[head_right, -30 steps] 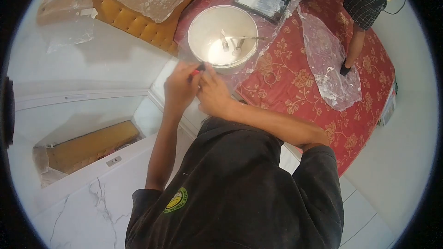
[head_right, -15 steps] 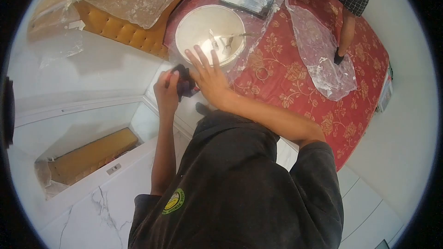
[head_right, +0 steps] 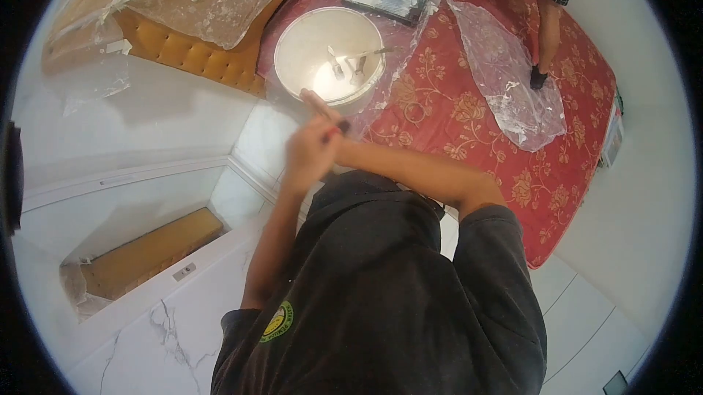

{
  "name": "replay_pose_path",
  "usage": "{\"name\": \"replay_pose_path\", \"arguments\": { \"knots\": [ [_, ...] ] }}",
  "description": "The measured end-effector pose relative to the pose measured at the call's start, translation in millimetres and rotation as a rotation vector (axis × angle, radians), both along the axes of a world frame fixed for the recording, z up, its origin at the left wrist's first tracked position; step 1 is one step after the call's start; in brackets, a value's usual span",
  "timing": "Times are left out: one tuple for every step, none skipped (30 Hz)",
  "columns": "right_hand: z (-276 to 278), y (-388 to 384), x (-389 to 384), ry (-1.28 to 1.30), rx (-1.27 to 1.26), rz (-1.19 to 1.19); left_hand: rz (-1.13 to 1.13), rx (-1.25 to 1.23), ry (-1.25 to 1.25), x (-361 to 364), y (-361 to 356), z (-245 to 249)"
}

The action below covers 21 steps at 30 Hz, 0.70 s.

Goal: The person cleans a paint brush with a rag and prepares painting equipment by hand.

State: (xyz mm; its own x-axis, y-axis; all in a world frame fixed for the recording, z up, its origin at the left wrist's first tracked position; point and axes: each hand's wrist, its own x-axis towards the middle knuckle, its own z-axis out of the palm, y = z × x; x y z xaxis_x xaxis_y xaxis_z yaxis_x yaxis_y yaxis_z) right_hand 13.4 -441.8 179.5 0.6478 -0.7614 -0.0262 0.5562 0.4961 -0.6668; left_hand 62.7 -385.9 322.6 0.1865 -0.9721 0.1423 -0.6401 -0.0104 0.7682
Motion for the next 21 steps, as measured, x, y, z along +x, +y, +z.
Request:
{"name": "replay_pose_path", "arguments": {
  "knots": [
    [-33,-6,9,0.013,-0.252,-0.052,-0.062,0.045,-0.083,-8,4,-3],
    [-53,-9,15,0.025,-0.502,-0.101,-0.12,0.092,-0.164,-17,10,-5],
    [-42,-14,19,0.022,-0.502,-0.099,-0.117,0.092,-0.166,-23,13,-2],
    [-19,-22,21,0.671,-0.994,0.077,-0.101,0.087,-0.147,-31,14,3],
    [7,-28,20,1.35,-1.438,0.282,-0.084,0.086,-0.124,-37,18,9],
    [28,-34,18,2.062,-1.823,0.514,-0.087,0.083,-0.122,-40,21,13],
    [39,-39,14,2.066,-1.826,0.523,-0.127,0.121,-0.073,-41,22,17],
    [45,-43,11,2.068,-1.827,0.521,-0.163,0.161,-0.026,-43,26,21],
    [50,-48,9,2.091,-1.798,0.478,-0.212,0.17,0.114,-45,32,25],
    [56,-52,5,2.114,-1.77,0.436,-0.211,0.167,0.113,-45,37,26],
    [60,-54,2,2.098,-1.775,0.399,-0.255,0.221,0.166,-46,41,27],
    [63,-57,2,2.095,-1.781,0.399,-0.297,0.275,0.218,-44,43,27],
    [64,-59,3,2.101,-1.777,0.376,-0.24,0.182,0.233,-39,42,16],
    [65,-58,3,2.108,-1.769,0.357,-0.239,0.186,0.235,-30,37,9],
    [59,-57,6,2.109,-1.768,0.36,-0.075,0.131,0.123,-20,28,3],
    [51,-55,11,2.11,-1.788,0.296,0.087,0.074,0.011,-11,18,-1],
    [42,-53,15,2.108,-1.811,0.234,0.088,0.076,0.015,-3,8,-5],
    [41,-50,18,2.105,-1.816,0.237,0.077,0.078,-0.022,6,-2,-7],
    [40,-46,21,2.024,-1.843,0.239,0.067,0.079,-0.062,11,-6,-9],
    [39,-43,24,1.942,-1.868,0.241,0.073,0.079,-0.064,8,-3,-11],
    [29,-46,26,1.922,-1.773,0.306,-0.008,-0.001,-0.067,-1,1,-14]
  ]
}}
